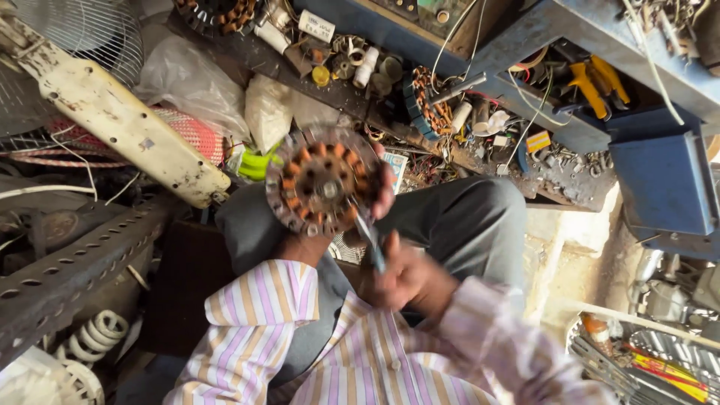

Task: The person sits on the floor of a cluttered repair workshop and works on a fan motor. They hold the motor rotor, use a spanner on its central nut, tap and pry at the copper windings, and handle the motor parts by hand while turning them over.

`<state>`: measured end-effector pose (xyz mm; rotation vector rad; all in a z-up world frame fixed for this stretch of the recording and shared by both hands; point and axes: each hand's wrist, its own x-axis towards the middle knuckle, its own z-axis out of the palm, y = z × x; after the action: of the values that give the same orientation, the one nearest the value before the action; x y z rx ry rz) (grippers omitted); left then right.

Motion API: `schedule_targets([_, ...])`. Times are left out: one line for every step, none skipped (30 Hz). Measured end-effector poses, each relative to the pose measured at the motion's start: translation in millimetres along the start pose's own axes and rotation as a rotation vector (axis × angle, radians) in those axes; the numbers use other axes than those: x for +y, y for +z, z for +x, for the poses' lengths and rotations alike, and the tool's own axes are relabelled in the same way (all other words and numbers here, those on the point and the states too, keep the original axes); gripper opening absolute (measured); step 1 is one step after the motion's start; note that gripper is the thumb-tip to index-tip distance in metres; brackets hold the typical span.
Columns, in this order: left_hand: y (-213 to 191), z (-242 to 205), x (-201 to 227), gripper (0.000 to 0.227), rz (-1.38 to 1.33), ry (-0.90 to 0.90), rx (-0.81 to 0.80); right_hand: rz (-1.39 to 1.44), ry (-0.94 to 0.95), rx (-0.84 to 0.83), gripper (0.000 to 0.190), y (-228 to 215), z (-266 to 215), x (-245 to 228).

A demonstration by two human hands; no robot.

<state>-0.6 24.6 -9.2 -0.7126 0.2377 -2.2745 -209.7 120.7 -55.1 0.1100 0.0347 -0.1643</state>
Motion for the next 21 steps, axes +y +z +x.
schedule_targets([-2, 1, -2, 0.084, -0.001, 0.003, -0.003, -0.001, 0.003, 0.003, 0.058, 11, 7, 5])
schedule_targets([-3, -2, -3, 0.081, 0.042, -0.006, -0.021, -0.012, -0.093, -0.066, 0.056, 20, 17, 15])
schedule_targets([-4, -5, -4, 0.079, 0.084, -0.015, -0.039, -0.023, -0.19, -0.135, 0.055, 30, 26, 24])
schedule_targets([-18, -11, -1, 0.079, 0.083, -0.011, -0.035, -0.018, -0.188, -0.135, 0.055, 47, 28, 20])
schedule_targets([-31, -17, 1, 0.072, 0.047, 0.067, 0.06, -0.078, -0.272, 0.041, 0.053, 64, 30, 16])
schedule_targets([-43, -16, 8, 0.065, 0.017, 0.136, 0.143, -0.155, -0.358, 0.215, 0.051, 83, 32, 5])
schedule_targets([-37, -14, 12, 0.065, 0.023, 0.129, 0.136, -0.165, -0.36, 0.212, 0.051, 90, 31, -5])
schedule_targets([-33, -12, 16, 0.067, 0.184, 0.226, 0.137, -0.343, -0.396, 0.467, 0.047, 96, 30, -14])
schedule_targets([-30, -11, 21, 0.07, 0.345, 0.323, 0.137, -0.519, -0.428, 0.724, 0.042, 101, 29, -24])
schedule_targets([-37, -16, 25, 0.07, 0.332, 0.326, 0.147, -0.505, -0.425, 0.734, 0.042, 95, 27, -25])
schedule_targets([-44, -23, 29, 0.065, 0.519, 0.458, 0.374, -0.823, -0.443, 0.898, 0.038, 88, 26, -25])
schedule_targets([-49, -28, 37, 0.06, 0.713, 0.589, 0.598, -1.157, -0.446, 1.043, 0.035, 81, 26, -29])
schedule_targets([-48, -35, 43, 0.06, 0.709, 0.595, 0.604, -1.153, -0.436, 1.043, 0.035, 67, 24, -34])
schedule_targets([-45, -43, 50, 0.056, 0.731, 0.627, 0.629, -1.536, -0.464, 1.089, 0.034, 54, 23, -37])
schedule_targets([-41, -50, 57, 0.052, 0.754, 0.658, 0.653, -1.925, -0.484, 1.11, 0.034, 41, 22, -40])
schedule_targets([-38, -53, 66, 0.052, 0.755, 0.657, 0.651, -1.927, -0.486, 1.11, 0.034, 34, 23, -51])
schedule_targets([-35, -55, 75, 0.047, 0.791, 0.7, 0.669, -2.159, -0.301, 1.195, 0.032, 28, 25, -63])
schedule_targets([-33, -60, 83, 0.043, 0.825, 0.742, 0.695, -2.374, -0.088, 1.272, 0.03, 21, 26, -72])
schedule_targets([-32, -62, 87, 0.043, 0.824, 0.739, 0.7, -2.367, -0.086, 1.273, 0.03, -1, 28, -88])
schedule_targets([-33, -67, 88, 0.041, 0.853, 0.783, 0.733, -2.372, 0.183, 1.295, 0.027, -24, 29, -100])
schedule_targets([-33, -72, 90, 0.04, 0.882, 0.827, 0.765, -2.357, 0.454, 1.303, 0.026, -47, 30, -112])
